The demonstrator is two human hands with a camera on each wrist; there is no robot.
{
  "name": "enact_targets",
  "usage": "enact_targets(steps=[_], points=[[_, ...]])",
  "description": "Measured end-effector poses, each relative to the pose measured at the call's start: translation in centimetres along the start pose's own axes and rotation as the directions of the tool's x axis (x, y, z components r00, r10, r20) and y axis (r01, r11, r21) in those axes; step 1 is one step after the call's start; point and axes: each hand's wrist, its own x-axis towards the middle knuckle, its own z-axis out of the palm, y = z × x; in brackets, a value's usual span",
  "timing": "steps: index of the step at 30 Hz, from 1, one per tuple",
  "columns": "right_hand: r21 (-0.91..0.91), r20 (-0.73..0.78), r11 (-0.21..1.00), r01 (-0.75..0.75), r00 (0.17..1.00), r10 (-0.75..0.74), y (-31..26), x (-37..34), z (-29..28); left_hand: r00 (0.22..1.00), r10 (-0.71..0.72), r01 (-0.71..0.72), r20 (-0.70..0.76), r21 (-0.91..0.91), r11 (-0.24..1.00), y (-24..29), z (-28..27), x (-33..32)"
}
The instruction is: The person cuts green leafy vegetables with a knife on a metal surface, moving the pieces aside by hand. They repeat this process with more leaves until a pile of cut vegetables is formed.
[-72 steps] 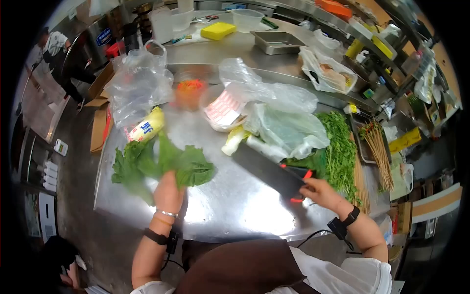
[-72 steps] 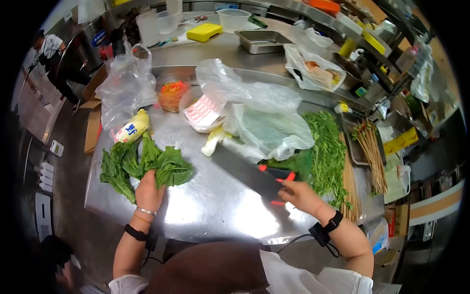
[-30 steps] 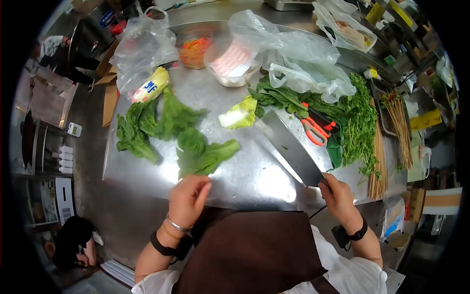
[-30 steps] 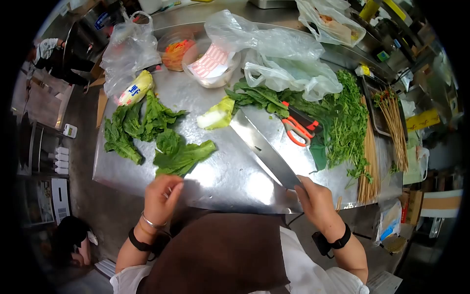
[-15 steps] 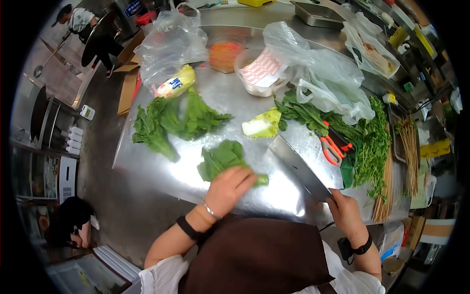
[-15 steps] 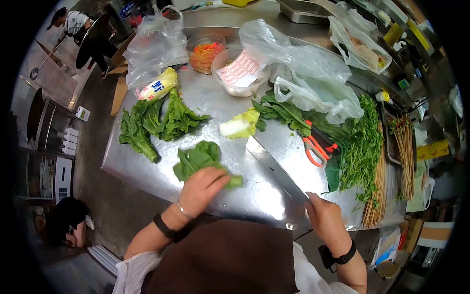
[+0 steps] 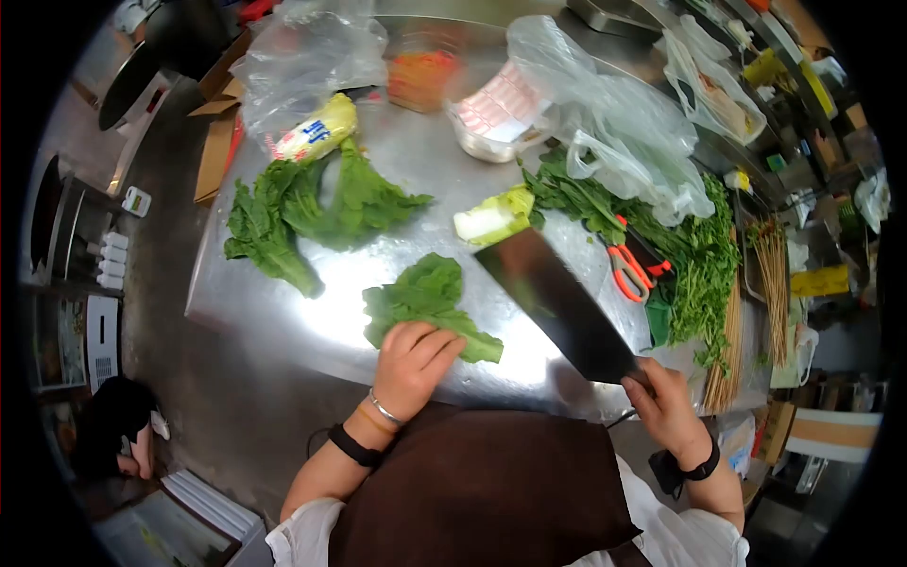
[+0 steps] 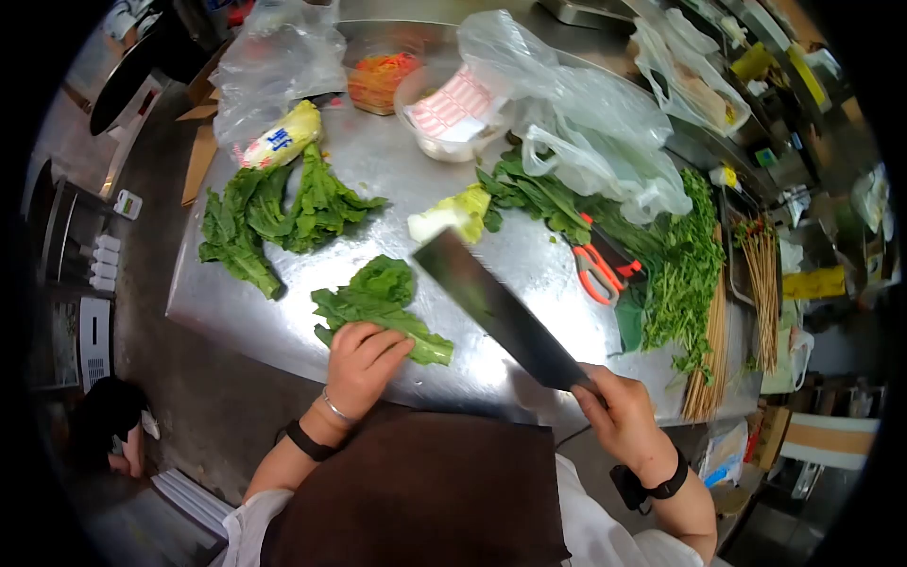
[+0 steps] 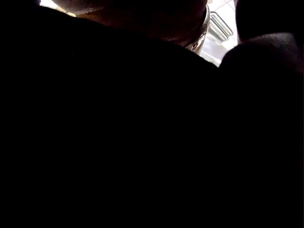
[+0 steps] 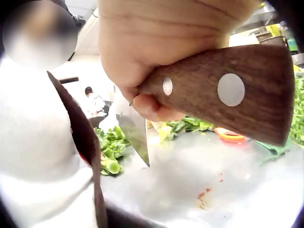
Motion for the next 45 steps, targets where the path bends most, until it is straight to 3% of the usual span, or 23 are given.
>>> enact_targets(steps=[5, 8, 11, 17, 22, 30, 36, 40, 45], points=[[-0.137, 0.077, 0.936, 0.323, 0.946, -0.315, -3.4, 2.2, -0.1, 0.997, 0.051, -0.048, -0.051, 0.062, 0.997, 0.2, 0.3, -0.4], [-0.208, 0.178, 0.906, 0.369, 0.925, -0.336, -4.9, 3.8, -0.1, 0.996, 0.051, -0.047, -0.079, 0.057, 0.997, 0.0, 0.6, -0.7], [-0.221, 0.269, 0.902, 0.371, 0.912, -0.309, -5.6, 5.0, 0.0, 0.995, 0.041, -0.038, -0.089, 0.035, 0.999, -0.2, 0.7, -0.9], [-0.254, 0.168, 0.907, 0.336, 0.939, -0.301, -4.3, 6.6, 1.3, 0.997, -0.023, 0.025, -0.077, 0.025, 0.999, 0.0, 0.9, -1.4], [0.024, 0.119, 0.996, 0.091, 0.988, -0.093, -3.2, 5.8, -0.3, 0.996, -0.075, 0.076, -0.056, 0.016, 0.997, -0.2, 0.1, -0.2], [-0.02, 0.137, 0.946, 0.322, 0.939, -0.317, -5.6, 4.9, 0.3, 0.999, -0.03, 0.032, -0.039, 0.037, 0.999, 0.0, 0.3, 0.6], [-0.107, 0.181, 0.942, 0.317, 0.938, -0.295, -4.7, 5.8, 1.4, 0.997, 0.022, -0.017, -0.07, 0.067, 0.998, -0.4, 0.5, 0.7], [-0.163, 0.191, 0.926, 0.339, 0.932, -0.308, -4.7, 6.6, 1.3, 0.999, -0.028, 0.029, -0.034, 0.005, 1.0, -0.8, 0.8, -0.1], [-0.096, 0.232, 0.939, 0.331, 0.925, -0.302, -4.6, 7.6, 0.8, 0.999, 0.004, -0.005, -0.041, -0.014, 1.0, -1.1, 0.6, 0.4]])
